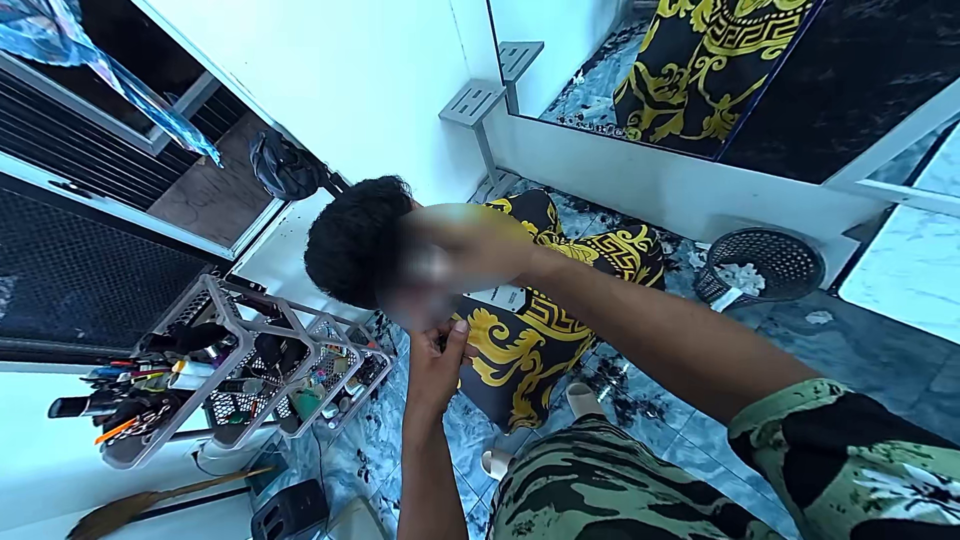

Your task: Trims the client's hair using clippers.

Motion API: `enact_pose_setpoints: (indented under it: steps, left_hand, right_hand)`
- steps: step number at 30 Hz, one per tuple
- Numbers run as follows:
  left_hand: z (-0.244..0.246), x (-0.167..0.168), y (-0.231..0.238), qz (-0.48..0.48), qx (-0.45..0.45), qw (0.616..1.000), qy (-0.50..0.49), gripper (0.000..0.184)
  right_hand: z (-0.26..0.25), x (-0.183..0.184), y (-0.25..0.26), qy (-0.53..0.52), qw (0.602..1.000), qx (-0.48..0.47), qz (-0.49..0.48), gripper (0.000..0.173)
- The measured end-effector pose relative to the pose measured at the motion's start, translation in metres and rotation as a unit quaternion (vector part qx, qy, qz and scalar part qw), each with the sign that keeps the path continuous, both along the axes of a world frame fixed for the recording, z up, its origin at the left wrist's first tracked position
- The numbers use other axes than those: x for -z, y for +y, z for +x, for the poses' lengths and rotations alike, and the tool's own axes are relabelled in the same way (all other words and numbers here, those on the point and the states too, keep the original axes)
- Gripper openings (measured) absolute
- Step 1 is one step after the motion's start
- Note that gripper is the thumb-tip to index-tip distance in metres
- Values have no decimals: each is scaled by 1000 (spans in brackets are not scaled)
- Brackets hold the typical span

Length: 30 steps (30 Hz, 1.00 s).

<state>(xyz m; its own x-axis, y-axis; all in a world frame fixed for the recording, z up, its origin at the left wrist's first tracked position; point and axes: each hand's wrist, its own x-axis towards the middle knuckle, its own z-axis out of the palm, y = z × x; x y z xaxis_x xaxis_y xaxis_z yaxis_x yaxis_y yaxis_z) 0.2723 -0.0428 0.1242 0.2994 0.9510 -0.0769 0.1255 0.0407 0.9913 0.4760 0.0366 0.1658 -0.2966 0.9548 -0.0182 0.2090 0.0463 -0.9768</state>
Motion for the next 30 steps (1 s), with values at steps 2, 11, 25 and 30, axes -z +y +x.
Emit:
enact_pose_setpoints:
  steps: [2, 11, 25, 30]
  left_hand:
    - [1, 0, 0, -1, 0, 1000, 0, 102]
    - [-1, 2, 2, 5, 13, 1000, -8, 109]
    - [0, -1, 4, -8, 3, 1000, 10, 117]
    - [0, 0, 4, -10, 7, 1000, 3, 118]
  right_hand:
    - [-2, 1, -1, -65, 998, 12, 3, 31]
    - [-4, -1, -3, -45, 999, 21, -15, 34]
    - [-3, 3, 1, -44, 999, 0, 2, 29]
    - [-1, 0, 3, 39, 999, -14, -19, 31]
